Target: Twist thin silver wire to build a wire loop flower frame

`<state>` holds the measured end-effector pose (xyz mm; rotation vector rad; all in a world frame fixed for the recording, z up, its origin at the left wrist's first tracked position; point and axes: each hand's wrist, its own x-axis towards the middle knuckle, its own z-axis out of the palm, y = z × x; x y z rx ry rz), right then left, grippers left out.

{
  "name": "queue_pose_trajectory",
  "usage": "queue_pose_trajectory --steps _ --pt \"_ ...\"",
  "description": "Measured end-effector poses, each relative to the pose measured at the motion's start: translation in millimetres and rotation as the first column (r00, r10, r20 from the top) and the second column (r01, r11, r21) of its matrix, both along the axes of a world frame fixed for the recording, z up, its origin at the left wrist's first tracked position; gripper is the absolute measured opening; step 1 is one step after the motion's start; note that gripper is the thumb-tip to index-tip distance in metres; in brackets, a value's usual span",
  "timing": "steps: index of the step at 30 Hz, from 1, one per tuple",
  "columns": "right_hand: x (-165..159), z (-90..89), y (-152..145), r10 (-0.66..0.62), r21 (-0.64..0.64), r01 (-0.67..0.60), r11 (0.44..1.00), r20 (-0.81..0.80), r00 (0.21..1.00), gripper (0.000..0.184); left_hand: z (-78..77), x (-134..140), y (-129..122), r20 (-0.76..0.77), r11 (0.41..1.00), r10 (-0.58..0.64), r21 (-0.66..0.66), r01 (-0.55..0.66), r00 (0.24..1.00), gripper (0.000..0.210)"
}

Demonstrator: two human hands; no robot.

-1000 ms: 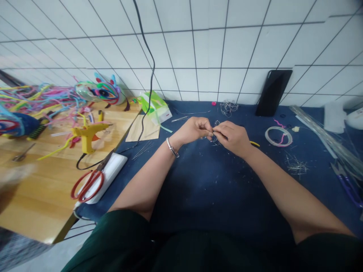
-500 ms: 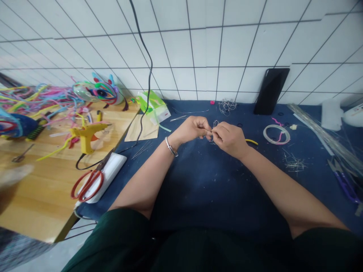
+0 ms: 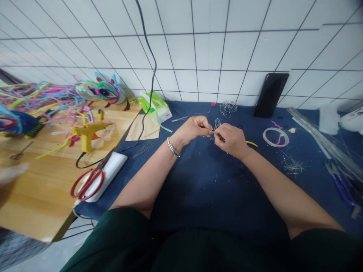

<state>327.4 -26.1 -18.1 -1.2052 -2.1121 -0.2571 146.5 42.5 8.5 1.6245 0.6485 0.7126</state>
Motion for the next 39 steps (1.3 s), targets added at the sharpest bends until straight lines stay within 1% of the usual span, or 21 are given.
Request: queue_pose_trajectory --steps 2,4,6,9,13,16,18,21,23,25,27,30,32,34,37,39 --pt "0.4 1.4 0.4 -0.003 0.026 0.003 1.0 0.015 1.0 0.013 3.9 0.6 -2.7 -0.036 0.988 0.027 0.154 -0.021 0.999 0.01" --pt "0.4 4.4 0.6 -0.001 0.061 0.001 0.998 -0.002 1.0 0.011 7.9 0.8 -4.9 -0.088 0.95 0.068 0.31 -0.038 0.994 0.006" --pt "0.0 7.7 0.6 0.007 0.083 -0.003 0.997 -0.049 0.999 0.012 10.3 1.0 -6.2 -0.12 0.91 0.098 0.412 -0.04 0.988 0.004" --pt "-1.5 10.2 0.9 0.017 0.036 -0.013 0.999 -0.121 0.992 0.017 9.7 1.6 -6.9 -0.138 0.885 0.106 0.464 -0.03 0.985 0.006" --pt "-4.3 7.6 1.6 -0.029 -0.094 0.011 0.995 -0.183 0.983 0.021 5.9 2.5 -7.6 -0.145 0.864 0.12 0.503 -0.032 0.982 0.008" --pt "-6.8 5.0 1.4 -0.052 -0.143 0.015 0.99 -0.26 0.964 0.023 4.2 3.8 -8.0 -0.149 0.837 0.14 0.545 -0.037 0.979 0.01" --pt "-8.7 4.2 0.6 -0.051 -0.165 -0.004 0.986 -0.328 0.943 0.024 3.1 5.3 -7.9 -0.136 0.799 0.158 0.599 -0.046 0.978 0.011" --pt "-12.0 5.0 -1.7 -0.055 -0.188 -0.031 0.982 -0.435 0.899 0.023 0.7 8.0 -7.4 -0.08 0.713 0.181 0.697 -0.075 0.98 0.015" --pt "-13.9 6.6 -3.6 -0.061 -0.198 -0.047 0.979 -0.505 0.861 0.023 -1.5 9.3 -6.8 -0.032 0.662 0.203 0.741 -0.113 0.979 0.017" --pt "-15.0 8.5 -5.2 -0.068 -0.217 -0.074 0.973 -0.583 0.81 0.026 -3.7 9.6 -6.1 0.012 0.631 0.222 0.761 -0.153 0.975 0.017" --pt "-14.6 10.0 -5.7 -0.085 -0.255 -0.116 0.96 -0.659 0.747 0.028 -5.4 9.1 -5.3 0.045 0.621 0.228 0.763 -0.181 0.973 0.015" --pt "-11.5 11.7 -4.2 -0.112 -0.324 -0.215 0.921 -0.749 0.653 0.027 -6.7 8.0 -4.2 0.077 0.622 0.212 0.758 -0.195 0.974 0.014" --pt "-9.1 13.4 -2.4 -0.129 -0.356 -0.268 0.895 -0.782 0.61 0.026 -6.9 7.8 -4.2 0.085 0.624 0.192 0.758 -0.189 0.978 0.014" --pt "-7.2 15.9 -1.0 -0.153 -0.389 -0.279 0.878 -0.78 0.607 0.024 -6.8 8.2 -4.7 0.087 0.626 0.18 0.758 -0.182 0.98 0.013" --pt "-5.5 20.3 -0.5 -0.178 -0.436 -0.243 0.866 -0.724 0.667 0.018 -6.8 9.2 -6.0 0.082 0.629 0.181 0.757 -0.179 0.98 0.013" --pt "-4.7 22.6 -0.9 -0.172 -0.446 -0.232 0.864 -0.696 0.697 0.016 -6.9 9.7 -7.0 0.077 0.638 0.19 0.748 -0.183 0.979 0.013"
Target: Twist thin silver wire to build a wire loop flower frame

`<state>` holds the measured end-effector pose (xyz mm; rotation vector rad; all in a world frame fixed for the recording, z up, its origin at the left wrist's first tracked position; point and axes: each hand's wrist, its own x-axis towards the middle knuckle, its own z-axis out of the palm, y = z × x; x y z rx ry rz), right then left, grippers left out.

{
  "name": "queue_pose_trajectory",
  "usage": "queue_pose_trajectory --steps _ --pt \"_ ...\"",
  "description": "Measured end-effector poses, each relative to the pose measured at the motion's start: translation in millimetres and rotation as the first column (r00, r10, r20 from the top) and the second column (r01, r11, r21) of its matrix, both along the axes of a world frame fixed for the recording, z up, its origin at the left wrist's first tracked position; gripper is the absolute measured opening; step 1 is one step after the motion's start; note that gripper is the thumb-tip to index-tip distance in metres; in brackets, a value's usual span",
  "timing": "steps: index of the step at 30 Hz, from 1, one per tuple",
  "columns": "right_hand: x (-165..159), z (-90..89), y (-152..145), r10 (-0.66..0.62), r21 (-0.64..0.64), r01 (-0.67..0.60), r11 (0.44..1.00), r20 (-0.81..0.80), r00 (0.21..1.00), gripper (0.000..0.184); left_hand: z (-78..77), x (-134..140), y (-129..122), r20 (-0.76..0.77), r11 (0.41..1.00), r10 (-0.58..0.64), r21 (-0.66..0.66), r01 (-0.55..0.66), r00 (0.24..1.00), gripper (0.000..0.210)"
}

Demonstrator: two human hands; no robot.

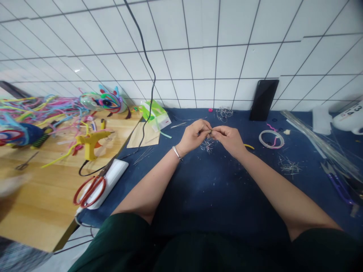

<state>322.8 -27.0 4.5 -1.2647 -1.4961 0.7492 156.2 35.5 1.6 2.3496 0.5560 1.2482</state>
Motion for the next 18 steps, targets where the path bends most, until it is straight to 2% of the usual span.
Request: queue_pose_trajectory --steps 7,10,12,14,16,18 --pt "-0.6 1.6 -2.6 -0.017 0.078 0.008 0.997 0.113 0.993 0.015 0.6 -0.5 -0.1 -0.027 0.995 -0.005 -0.098 0.002 1.0 0.013" --pt "-1.7 -4.4 -0.7 -0.096 0.19 0.057 0.98 0.207 0.974 0.014 2.3 -2.6 3.9 -0.113 0.996 -0.024 -0.094 0.013 0.993 0.008" --pt "0.0 -10.1 2.0 -0.18 0.338 0.076 0.938 0.286 0.941 0.014 4.4 -5.1 8.1 -0.172 0.998 -0.024 -0.058 0.014 0.985 0.005" --pt "4.6 -15.0 5.0 -0.271 0.491 0.053 0.87 0.385 0.882 0.016 6.9 -9.3 13.2 -0.234 1.0 0.012 -0.007 -0.014 0.972 0.005" --pt "11.4 -18.3 7.5 -0.359 0.588 0.01 0.809 0.48 0.8 0.016 9.3 -15.0 18.7 -0.311 0.992 0.119 0.069 -0.103 0.943 0.008" --pt "18.4 -20.2 9.3 -0.417 0.628 -0.027 0.778 0.547 0.726 0.016 10.8 -21.4 23.7 -0.391 0.962 0.266 0.168 -0.216 0.881 0.011"
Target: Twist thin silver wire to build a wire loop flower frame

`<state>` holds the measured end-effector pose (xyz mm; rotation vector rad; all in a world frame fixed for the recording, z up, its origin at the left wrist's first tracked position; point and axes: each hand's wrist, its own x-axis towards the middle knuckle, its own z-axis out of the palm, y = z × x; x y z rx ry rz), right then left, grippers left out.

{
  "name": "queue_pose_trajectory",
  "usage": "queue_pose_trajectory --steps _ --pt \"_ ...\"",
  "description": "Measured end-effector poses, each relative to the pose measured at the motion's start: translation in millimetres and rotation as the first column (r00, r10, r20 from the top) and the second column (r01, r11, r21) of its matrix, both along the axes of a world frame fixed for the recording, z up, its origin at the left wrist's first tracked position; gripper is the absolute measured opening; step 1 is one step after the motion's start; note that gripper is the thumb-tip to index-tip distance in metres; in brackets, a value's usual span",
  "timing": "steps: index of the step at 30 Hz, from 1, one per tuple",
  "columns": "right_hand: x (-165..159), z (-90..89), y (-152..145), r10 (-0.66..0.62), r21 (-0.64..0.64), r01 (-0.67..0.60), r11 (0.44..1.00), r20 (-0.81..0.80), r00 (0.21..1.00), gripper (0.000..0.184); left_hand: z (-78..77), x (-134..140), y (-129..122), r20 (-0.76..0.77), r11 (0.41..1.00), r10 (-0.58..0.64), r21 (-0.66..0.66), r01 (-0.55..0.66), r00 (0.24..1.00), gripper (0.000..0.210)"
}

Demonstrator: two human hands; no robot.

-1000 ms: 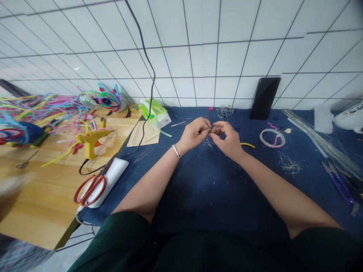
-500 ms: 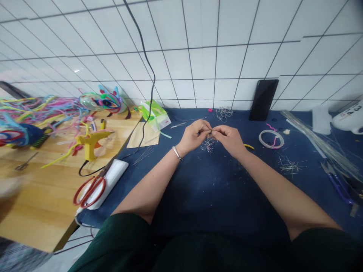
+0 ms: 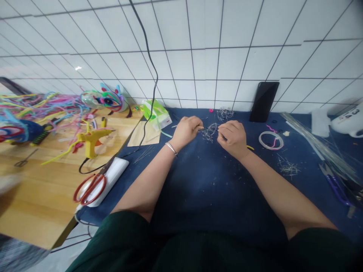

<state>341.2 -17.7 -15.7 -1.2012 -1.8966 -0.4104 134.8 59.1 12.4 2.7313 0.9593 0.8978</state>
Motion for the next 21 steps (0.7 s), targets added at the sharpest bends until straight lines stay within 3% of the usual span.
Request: queue_pose_trajectory --steps 3,6,9,12,15,19,21 --pt "6.3 -2.9 2.0 -0.035 0.009 0.035 0.999 0.06 0.998 0.014 -0.5 -6.8 4.3 -0.138 0.985 0.148 0.108 -0.133 0.979 0.015" --pt "6.4 -6.8 3.1 -0.044 -0.024 0.045 0.999 0.056 0.997 0.013 -3.1 -7.3 5.0 -0.221 0.981 0.17 0.128 -0.144 0.961 0.016" --pt "4.0 -10.2 3.2 -0.02 -0.088 0.025 0.996 0.059 0.998 0.013 -3.6 -4.4 4.5 -0.162 0.998 0.064 0.005 -0.064 0.985 0.018" --pt "2.5 -13.2 3.3 -0.009 -0.158 0.017 0.987 0.053 0.999 0.012 -0.6 -2.7 3.3 0.086 0.971 -0.11 -0.202 0.125 0.99 0.021" --pt "1.8 -16.2 4.2 0.009 -0.22 0.0 0.975 0.036 0.999 0.012 3.0 -1.8 -1.9 0.397 0.859 -0.165 -0.393 0.329 0.903 0.023" --pt "1.3 -19.6 5.5 0.044 -0.296 -0.034 0.954 0.027 0.999 0.012 4.6 1.1 -12.9 0.616 0.559 -0.099 -0.616 0.556 0.782 0.022" --pt "3.2 -20.8 6.8 0.052 -0.328 -0.037 0.944 0.036 0.998 0.011 4.3 1.9 -15.1 0.646 0.457 -0.089 -0.65 0.608 0.758 0.021"
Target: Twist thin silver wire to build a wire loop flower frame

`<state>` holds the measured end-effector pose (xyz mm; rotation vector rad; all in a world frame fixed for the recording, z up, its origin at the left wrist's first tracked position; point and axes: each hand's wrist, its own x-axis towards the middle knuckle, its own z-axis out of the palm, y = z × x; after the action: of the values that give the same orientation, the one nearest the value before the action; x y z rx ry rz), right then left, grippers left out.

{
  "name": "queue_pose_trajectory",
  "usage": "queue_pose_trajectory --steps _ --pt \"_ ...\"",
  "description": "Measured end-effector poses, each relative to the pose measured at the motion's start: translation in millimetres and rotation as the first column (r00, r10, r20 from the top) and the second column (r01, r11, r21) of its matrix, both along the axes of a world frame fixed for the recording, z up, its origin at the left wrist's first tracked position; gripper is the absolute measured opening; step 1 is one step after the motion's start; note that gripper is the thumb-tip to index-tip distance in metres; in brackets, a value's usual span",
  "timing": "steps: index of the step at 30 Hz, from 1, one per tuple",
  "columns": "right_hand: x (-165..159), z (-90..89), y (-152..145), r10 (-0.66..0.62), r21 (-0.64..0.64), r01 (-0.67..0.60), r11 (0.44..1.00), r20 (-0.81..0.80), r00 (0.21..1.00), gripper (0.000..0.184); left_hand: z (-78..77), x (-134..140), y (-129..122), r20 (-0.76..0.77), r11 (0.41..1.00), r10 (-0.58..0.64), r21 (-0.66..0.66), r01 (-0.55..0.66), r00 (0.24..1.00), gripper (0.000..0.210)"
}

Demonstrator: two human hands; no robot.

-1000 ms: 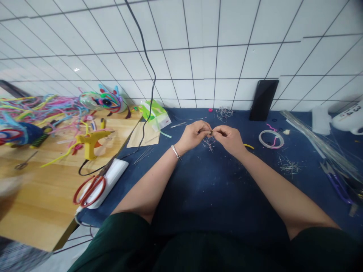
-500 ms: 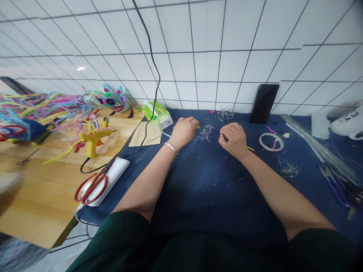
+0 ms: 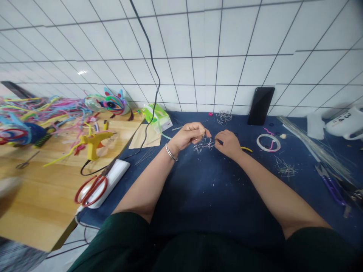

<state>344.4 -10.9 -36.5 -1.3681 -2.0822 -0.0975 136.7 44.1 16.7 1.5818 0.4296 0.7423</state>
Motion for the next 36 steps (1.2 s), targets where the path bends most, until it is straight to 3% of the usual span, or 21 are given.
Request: queue_pose_trajectory --steps 5,8,11,16,23,25,28,30,32,36 --pt "15.6 -0.1 6.3 -0.077 -0.016 0.077 0.997 -0.015 0.997 0.009 -5.8 -6.8 14.5 -0.005 0.994 0.067 -0.091 -0.067 0.998 0.027" --pt "20.1 5.1 7.1 -0.12 -0.046 0.115 0.992 -0.123 0.985 0.011 -12.9 -11.1 25.1 -0.056 0.983 0.098 -0.151 -0.106 0.994 0.03" --pt "10.9 14.9 1.5 -0.092 -0.097 0.068 0.993 -0.273 0.958 0.012 -18.2 -8.1 24.9 -0.102 0.985 0.087 -0.142 -0.101 0.991 0.031" --pt "-12.0 31.4 -11.1 0.035 -0.147 -0.107 0.983 -0.425 0.904 0.014 -17.0 4.6 11.3 -0.15 0.998 0.05 -0.026 -0.055 0.987 0.018" --pt "-16.5 44.1 -17.8 0.002 -0.133 -0.091 0.987 -0.554 0.832 0.012 -16.3 13.7 3.5 -0.209 0.976 0.163 0.177 -0.126 0.964 0.007" --pt "-20.8 47.6 -21.3 0.03 -0.099 -0.101 0.99 -0.547 0.837 0.012 -14.4 16.6 -1.3 -0.243 0.931 0.251 0.326 -0.164 0.937 0.008" --pt "-28.2 52.9 -26.9 0.096 -0.037 -0.133 0.99 -0.504 0.859 0.012 -9.7 19.8 -8.5 -0.255 0.797 0.403 0.569 -0.2 0.879 0.011" --pt "-29.9 57.0 -29.5 0.156 0.003 -0.172 0.985 -0.44 0.885 0.012 -6.3 19.6 -10.9 -0.239 0.739 0.442 0.643 -0.2 0.865 0.015" --pt "-27.6 62.0 -30.5 0.188 0.025 -0.192 0.981 -0.373 0.909 0.013 -2.5 17.2 -11.4 -0.222 0.744 0.416 0.641 -0.19 0.882 0.016" --pt "-17.1 70.9 -29.3 0.156 0.07 -0.14 0.988 -0.32 0.935 0.014 6.6 8.6 -13.4 -0.18 0.817 0.305 0.553 -0.16 0.935 0.008"
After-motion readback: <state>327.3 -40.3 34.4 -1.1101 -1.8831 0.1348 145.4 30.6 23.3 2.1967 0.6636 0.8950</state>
